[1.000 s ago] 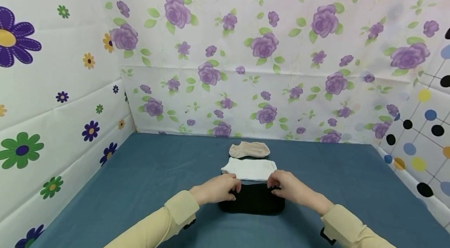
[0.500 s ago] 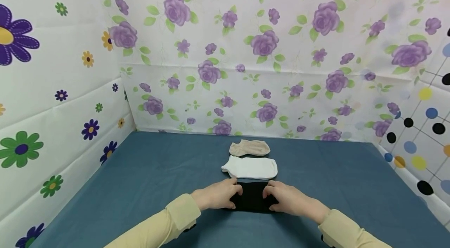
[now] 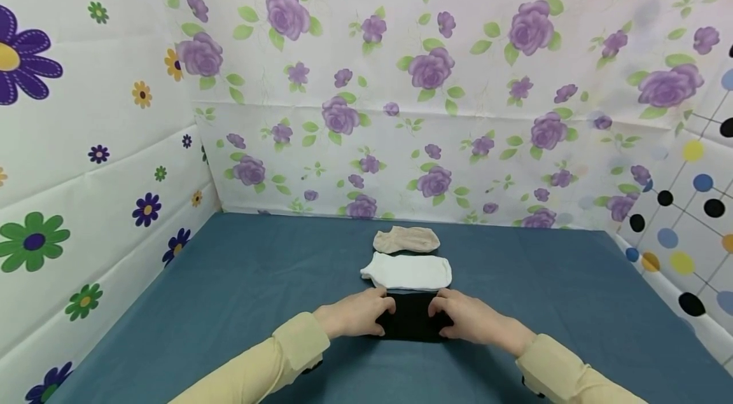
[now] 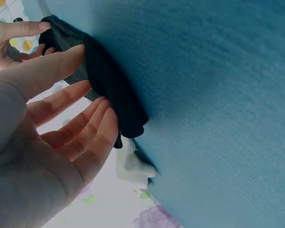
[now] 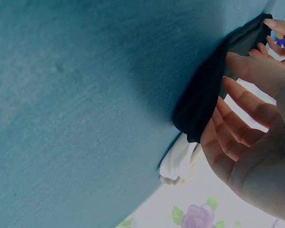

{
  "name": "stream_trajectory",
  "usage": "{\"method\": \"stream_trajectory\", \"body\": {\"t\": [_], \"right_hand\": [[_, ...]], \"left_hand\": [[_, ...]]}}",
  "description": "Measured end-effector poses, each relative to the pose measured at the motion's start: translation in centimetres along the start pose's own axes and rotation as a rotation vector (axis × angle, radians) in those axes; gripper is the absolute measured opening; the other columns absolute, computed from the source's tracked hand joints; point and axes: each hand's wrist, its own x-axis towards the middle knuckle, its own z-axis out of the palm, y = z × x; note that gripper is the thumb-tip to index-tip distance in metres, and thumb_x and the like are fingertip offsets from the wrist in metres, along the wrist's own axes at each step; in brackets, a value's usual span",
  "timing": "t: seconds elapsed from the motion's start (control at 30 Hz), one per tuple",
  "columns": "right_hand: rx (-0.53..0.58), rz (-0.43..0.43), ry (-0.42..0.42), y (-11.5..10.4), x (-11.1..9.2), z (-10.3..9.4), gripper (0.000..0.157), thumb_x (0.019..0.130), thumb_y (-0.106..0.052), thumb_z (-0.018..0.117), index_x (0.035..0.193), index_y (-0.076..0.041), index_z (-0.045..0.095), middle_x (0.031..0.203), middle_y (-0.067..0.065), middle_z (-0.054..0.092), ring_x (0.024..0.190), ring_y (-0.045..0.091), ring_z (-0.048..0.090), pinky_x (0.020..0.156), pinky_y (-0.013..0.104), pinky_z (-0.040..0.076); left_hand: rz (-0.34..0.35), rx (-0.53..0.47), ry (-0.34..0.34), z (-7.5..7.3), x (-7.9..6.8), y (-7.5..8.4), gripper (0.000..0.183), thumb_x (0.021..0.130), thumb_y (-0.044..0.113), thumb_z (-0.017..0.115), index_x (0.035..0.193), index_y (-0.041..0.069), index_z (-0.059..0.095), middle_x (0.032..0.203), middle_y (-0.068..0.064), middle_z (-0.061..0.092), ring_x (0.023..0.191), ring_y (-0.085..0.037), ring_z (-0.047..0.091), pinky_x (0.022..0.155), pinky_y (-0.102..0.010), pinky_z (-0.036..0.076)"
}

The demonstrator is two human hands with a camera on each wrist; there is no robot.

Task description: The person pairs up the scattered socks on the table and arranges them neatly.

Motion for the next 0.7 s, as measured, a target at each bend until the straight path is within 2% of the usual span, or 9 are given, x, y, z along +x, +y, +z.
{"method": "stream_trajectory", "body": {"t": [0.2, 0.3, 0.47, 0.7], "right_hand": [[-0.004, -0.008, 0.0, 0.0, 0.0, -0.1, 0.025, 0.078, -0.01, 0.072, 0.099, -0.01, 0.06, 0.093, 0.0, 0.048, 0.084, 0.017, 0.05, 0.067, 0.03, 0.044], [0.037, -0.002, 0.002, 0.1, -0.1, -0.3, 0.023, 0.079, -0.01, 0.07, 0.099, -0.01, 0.06, 0.094, 0.0, 0.049, 0.083, 0.016, 0.051, 0.067, 0.03, 0.044], [0.069, -0.014, 0.085, 0.2, 0.0, -1.7, 0.018, 0.082, -0.011, 0.068, 0.098, -0.007, 0.06, 0.092, 0.001, 0.053, 0.081, 0.017, 0.054, 0.067, 0.029, 0.045], [0.0, 0.035, 0.246, 1.2, 0.3, -4.9, 0.023, 0.081, -0.009, 0.068, 0.102, -0.007, 0.06, 0.094, 0.002, 0.054, 0.083, 0.022, 0.055, 0.067, 0.03, 0.046]], "left_hand": [[-0.006, -0.006, -0.004, -0.1, 0.0, 0.1, 0.029, 0.079, 0.019, 0.072, 0.105, 0.013, 0.062, 0.09, 0.003, 0.046, 0.077, -0.007, 0.045, 0.064, -0.02, 0.041], [0.008, -0.017, 0.011, -0.5, 0.1, 0.0, 0.027, 0.081, 0.018, 0.07, 0.105, 0.013, 0.062, 0.091, 0.003, 0.047, 0.077, -0.007, 0.046, 0.064, -0.02, 0.042], [0.023, 0.012, 0.137, -2.0, 0.1, -0.5, 0.022, 0.084, 0.018, 0.067, 0.104, 0.009, 0.062, 0.089, 0.0, 0.049, 0.073, -0.008, 0.049, 0.06, -0.02, 0.043], [-0.075, -0.016, 0.314, -4.1, -0.3, -2.3, 0.021, 0.085, 0.013, 0.065, 0.104, 0.008, 0.057, 0.092, -0.006, 0.049, 0.078, -0.016, 0.049, 0.059, -0.025, 0.043]]}}
